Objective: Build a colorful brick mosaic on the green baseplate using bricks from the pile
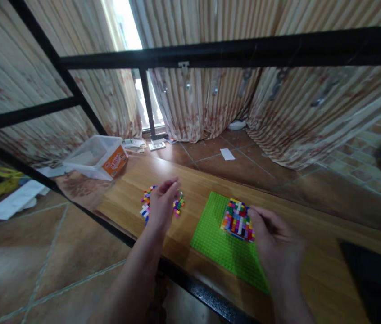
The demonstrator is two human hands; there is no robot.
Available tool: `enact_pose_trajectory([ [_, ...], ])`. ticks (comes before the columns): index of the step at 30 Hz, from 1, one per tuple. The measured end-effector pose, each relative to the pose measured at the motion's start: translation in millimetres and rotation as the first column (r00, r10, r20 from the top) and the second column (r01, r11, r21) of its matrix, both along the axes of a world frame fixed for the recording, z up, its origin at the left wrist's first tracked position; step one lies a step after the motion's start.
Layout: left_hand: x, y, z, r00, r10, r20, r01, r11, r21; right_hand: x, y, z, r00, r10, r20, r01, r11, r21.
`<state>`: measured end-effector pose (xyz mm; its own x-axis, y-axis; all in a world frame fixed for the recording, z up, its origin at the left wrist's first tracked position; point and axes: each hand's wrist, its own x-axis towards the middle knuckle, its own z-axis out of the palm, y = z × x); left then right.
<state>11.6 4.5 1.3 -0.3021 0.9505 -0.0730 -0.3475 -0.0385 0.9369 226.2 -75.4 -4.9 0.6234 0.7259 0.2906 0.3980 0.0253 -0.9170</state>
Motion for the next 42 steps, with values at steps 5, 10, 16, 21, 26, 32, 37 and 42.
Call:
enact_pose_trajectory([
  [5, -56, 2, 15.9, 0.901, 0.284, 0.327, -0.265, 0.959, -0.101, -53, 0, -17, 0.895, 0.431, 0.112, -0.416, 0.899, -0.134],
  [10, -79, -1, 18.9, 0.842, 0.301, 0.448, -0.249, 0.953, -0.171, -99, 21, -35, 0.774, 0.579, 0.255, -0.503, 0.807, -0.309],
  [16, -102, 0, 22.6, 0.78, 0.376, 0.5, -0.299, 0.926, -0.23, -133, 78, -43, 0.68, 0.572, 0.459, -0.503, 0.819, -0.276],
  [21, -113, 1, 25.1, 0.748, 0.389, 0.538, -0.301, 0.921, -0.247, -166, 107, -33, 0.464, 0.708, 0.532, -0.606, 0.692, -0.393],
  [26, -115, 1, 25.8, 0.753, 0.37, 0.544, -0.279, 0.928, -0.246, -195, 107, -36, 0.356, 0.741, 0.569, -0.575, 0.654, -0.491],
  [32, -111, 2, 21.0, 0.842, 0.308, 0.443, -0.226, 0.947, -0.229, -190, 103, -39, 0.415, 0.73, 0.543, -0.596, 0.669, -0.445],
  [37, -83, -4, 15.7, 0.988, -0.108, 0.108, 0.125, 0.98, -0.156, -151, 76, -7, 0.676, 0.591, 0.439, -0.59, 0.792, -0.159],
  [42, -34, -19, 11.2, 0.823, -0.566, 0.05, 0.569, 0.82, -0.065, -108, 35, 16, 0.804, 0.445, 0.393, -0.461, 0.885, -0.061],
])
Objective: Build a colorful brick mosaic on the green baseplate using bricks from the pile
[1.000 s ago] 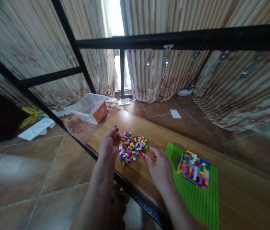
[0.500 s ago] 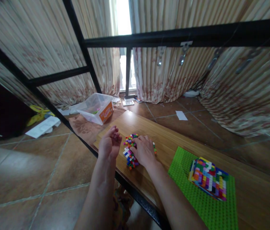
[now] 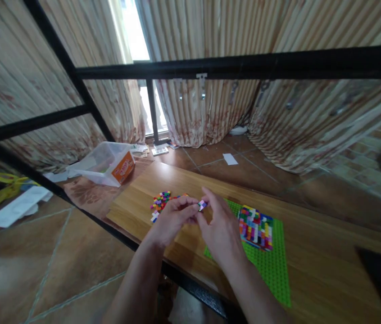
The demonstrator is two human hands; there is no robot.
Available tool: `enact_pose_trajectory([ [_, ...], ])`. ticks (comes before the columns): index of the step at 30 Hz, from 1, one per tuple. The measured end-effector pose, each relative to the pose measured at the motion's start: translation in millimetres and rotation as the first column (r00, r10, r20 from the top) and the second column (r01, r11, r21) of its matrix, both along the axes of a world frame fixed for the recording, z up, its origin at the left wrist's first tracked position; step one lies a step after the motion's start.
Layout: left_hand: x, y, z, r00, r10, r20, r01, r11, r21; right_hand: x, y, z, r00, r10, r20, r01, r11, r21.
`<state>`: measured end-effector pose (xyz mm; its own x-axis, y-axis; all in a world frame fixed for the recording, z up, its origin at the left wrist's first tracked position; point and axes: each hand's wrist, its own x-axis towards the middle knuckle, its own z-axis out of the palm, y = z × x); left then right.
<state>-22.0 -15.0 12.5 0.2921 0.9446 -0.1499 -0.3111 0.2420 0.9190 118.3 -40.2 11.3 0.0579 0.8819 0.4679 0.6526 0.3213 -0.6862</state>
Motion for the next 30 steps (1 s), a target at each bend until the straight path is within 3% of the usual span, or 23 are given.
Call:
enact_pose_trajectory([
  [4, 33, -8, -3.7, 0.999, -0.039, 0.012, 0.039, 0.999, 0.029, 27, -21, -2, 0.982, -0.086, -0.17, 0.067, 0.991, -0.114],
  [7, 52, -13, -6.9, 0.999, -0.05, 0.014, 0.049, 0.997, 0.068, 47, -29, -11, 0.905, -0.142, -0.401, 0.065, 0.978, -0.199],
  [10, 68, -17, -10.1, 0.996, -0.084, -0.017, 0.086, 0.989, 0.119, 65, -33, -17, 0.837, -0.159, -0.524, 0.02, 0.965, -0.262],
  [19, 102, -24, -17.1, 0.983, -0.166, -0.077, 0.178, 0.961, 0.209, 95, -44, -12, 0.761, -0.131, -0.635, -0.049, 0.965, -0.258],
  [25, 113, -27, -17.0, 0.972, -0.176, -0.159, 0.212, 0.944, 0.253, 103, -49, -20, 0.718, -0.162, -0.677, -0.032, 0.964, -0.264],
  [28, 114, -24, -16.1, 0.975, -0.148, -0.167, 0.186, 0.953, 0.238, 115, -48, -24, 0.716, -0.22, -0.662, 0.025, 0.956, -0.292],
  [30, 112, -21, -16.8, 0.983, -0.07, -0.169, 0.105, 0.971, 0.213, 128, -47, -26, 0.733, -0.313, -0.604, 0.132, 0.936, -0.326],
])
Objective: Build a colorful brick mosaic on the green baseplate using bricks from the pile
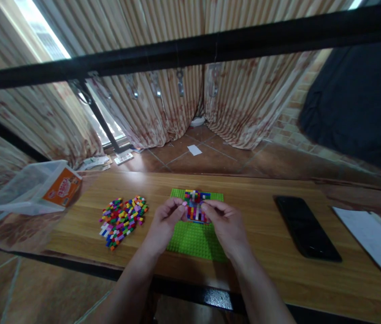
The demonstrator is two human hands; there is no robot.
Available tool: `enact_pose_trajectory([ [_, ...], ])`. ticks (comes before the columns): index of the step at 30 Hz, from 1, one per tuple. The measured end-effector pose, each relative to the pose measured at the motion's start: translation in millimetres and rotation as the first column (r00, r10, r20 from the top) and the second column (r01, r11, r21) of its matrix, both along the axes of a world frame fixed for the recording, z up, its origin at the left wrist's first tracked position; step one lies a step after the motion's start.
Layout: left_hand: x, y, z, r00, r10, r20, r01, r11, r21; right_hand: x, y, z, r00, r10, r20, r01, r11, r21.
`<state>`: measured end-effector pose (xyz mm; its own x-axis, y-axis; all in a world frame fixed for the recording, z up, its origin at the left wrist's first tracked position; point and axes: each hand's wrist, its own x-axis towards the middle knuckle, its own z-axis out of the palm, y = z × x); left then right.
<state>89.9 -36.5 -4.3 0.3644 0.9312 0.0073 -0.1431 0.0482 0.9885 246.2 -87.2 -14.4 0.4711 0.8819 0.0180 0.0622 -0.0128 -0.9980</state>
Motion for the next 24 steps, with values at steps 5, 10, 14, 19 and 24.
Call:
enact_pose_trajectory([
  [5, -5, 8, -3.9, 0.977, 0.213, 0.01, -0.212, 0.975, -0.074, 25, -2, -4, 0.929, -0.096, 0.358, 0.116, 0.993, -0.033],
  [10, -5, 8, -1.9, 0.975, 0.223, 0.014, -0.221, 0.971, -0.095, 16, 1, -10, 0.864, -0.032, 0.502, 0.035, 0.999, 0.005],
  [14, -4, 7, 0.7, 0.977, 0.21, 0.022, -0.207, 0.972, -0.111, 12, 12, -17, 0.838, -0.048, 0.544, 0.04, 0.999, 0.026],
  [19, -7, 9, 1.2, 0.977, 0.212, 0.036, -0.205, 0.968, -0.143, 16, 26, -27, 0.781, -0.105, 0.616, 0.089, 0.994, 0.057],
  [24, -11, 10, 0.7, 0.976, 0.212, 0.041, -0.204, 0.969, -0.139, 20, 34, -35, 0.791, -0.098, 0.604, 0.08, 0.995, 0.056],
])
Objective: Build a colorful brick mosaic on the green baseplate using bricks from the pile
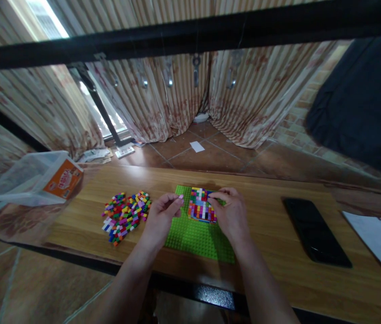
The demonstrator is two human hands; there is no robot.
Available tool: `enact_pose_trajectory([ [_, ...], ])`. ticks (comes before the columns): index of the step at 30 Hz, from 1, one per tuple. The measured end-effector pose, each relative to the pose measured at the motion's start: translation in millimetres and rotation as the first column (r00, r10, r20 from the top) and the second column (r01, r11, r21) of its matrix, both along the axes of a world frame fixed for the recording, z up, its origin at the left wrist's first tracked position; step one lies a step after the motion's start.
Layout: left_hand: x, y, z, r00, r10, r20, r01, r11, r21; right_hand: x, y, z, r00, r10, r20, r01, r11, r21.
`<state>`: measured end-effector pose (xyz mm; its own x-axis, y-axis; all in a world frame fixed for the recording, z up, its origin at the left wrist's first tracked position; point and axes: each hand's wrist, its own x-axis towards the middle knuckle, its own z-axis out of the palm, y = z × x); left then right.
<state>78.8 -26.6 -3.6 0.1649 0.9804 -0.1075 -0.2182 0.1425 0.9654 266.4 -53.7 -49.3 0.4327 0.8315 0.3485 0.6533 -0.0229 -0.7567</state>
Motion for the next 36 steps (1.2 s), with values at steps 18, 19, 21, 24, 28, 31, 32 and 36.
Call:
enact_pose_trajectory([
  [18, 2, -3, -10.3, 0.994, -0.085, -0.075, 0.087, 0.996, 0.028, -9, 10, -6, 0.777, -0.068, -0.625, 0.04, 0.997, -0.059],
  [19, 3, -3, -10.6, 0.993, -0.092, -0.078, 0.094, 0.995, 0.032, -9, 11, -5, 0.776, -0.068, -0.628, 0.041, 0.998, -0.057],
  [21, 4, -4, -11.6, 0.991, -0.105, -0.08, 0.109, 0.993, 0.041, -10, 11, -5, 0.778, -0.066, -0.625, 0.04, 0.998, -0.055],
  [24, 6, -5, -14.2, 0.991, -0.112, -0.078, 0.116, 0.992, 0.047, -10, 12, -6, 0.777, -0.056, -0.627, 0.03, 0.998, -0.051],
  [28, 7, -5, -16.1, 0.992, -0.102, -0.072, 0.105, 0.994, 0.038, -7, 6, 1, 0.871, -0.056, -0.487, 0.033, 0.998, -0.057],
  [31, 7, -5, -14.9, 0.99, -0.115, -0.075, 0.118, 0.992, 0.038, -8, -3, 14, 0.953, -0.062, -0.297, 0.056, 0.998, -0.03],
  [32, 8, -5, -14.4, 0.99, -0.12, -0.074, 0.124, 0.992, 0.04, -10, -6, 19, 0.959, -0.039, -0.279, 0.036, 0.999, -0.019],
  [36, 10, -6, -12.8, 0.986, -0.154, -0.063, 0.157, 0.986, 0.047, -22, -14, 33, 0.927, 0.155, -0.342, -0.17, 0.985, -0.013],
])
